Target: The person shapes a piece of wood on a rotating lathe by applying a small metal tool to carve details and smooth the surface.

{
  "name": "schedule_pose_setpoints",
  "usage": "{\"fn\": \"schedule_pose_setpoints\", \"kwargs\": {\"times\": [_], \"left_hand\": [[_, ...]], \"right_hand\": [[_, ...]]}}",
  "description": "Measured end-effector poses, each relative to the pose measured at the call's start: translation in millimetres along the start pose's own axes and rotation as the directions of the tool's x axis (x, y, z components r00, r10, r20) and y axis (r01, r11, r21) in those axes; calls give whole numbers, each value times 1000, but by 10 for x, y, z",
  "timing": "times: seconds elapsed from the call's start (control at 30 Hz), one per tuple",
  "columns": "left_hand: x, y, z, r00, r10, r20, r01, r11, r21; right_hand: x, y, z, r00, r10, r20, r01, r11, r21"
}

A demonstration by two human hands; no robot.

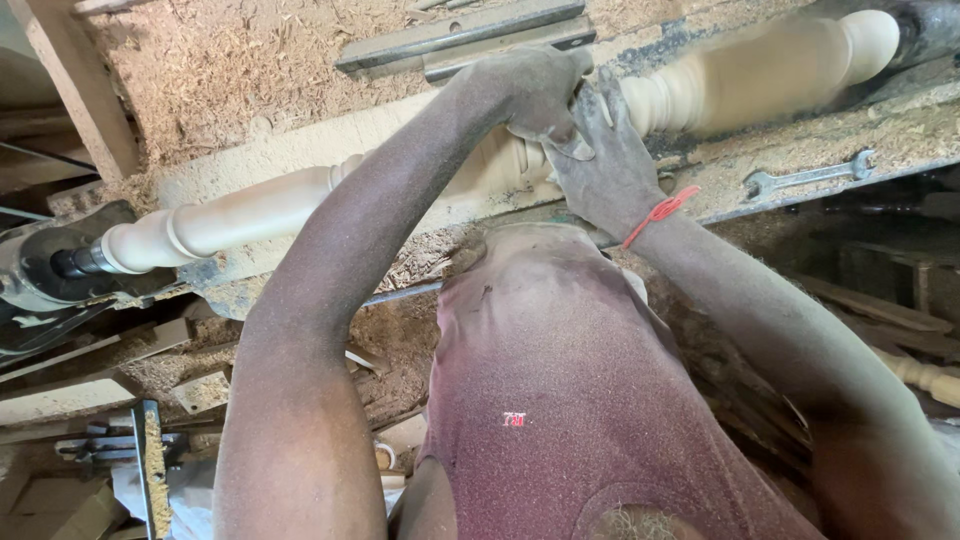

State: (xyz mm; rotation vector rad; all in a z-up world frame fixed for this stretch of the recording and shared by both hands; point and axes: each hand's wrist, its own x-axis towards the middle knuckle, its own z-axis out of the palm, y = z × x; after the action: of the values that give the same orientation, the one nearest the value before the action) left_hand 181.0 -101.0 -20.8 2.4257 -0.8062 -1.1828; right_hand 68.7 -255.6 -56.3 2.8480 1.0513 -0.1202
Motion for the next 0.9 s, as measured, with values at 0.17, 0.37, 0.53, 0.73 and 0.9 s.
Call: {"fn": "schedule_pose_setpoints", "kwargs": {"times": [0.17, 0.37, 0.53, 0.73, 0.9], "left_hand": [[47, 17, -29, 1000, -2, -13, 2, 1000, 21], [112, 30, -35, 999, 26, -19, -25, 998, 50], [165, 55, -71, 999, -27, 23, 26, 999, 21], [255, 31, -68, 999, 30, 15, -31, 998, 50], [231, 119, -136, 998, -7, 62, 4, 999, 52]], "right_hand": [[-18, 25, -38, 999, 10, 42, -11, 1000, 23], [-5, 81, 15, 994, 15, 107, -16, 1000, 10], [-12, 90, 9, 999, 2, 53, 0, 999, -42], [-21, 107, -12, 996, 11, 87, -12, 1000, 3], [-15, 145, 71, 996, 37, 82, -33, 998, -45]]}}
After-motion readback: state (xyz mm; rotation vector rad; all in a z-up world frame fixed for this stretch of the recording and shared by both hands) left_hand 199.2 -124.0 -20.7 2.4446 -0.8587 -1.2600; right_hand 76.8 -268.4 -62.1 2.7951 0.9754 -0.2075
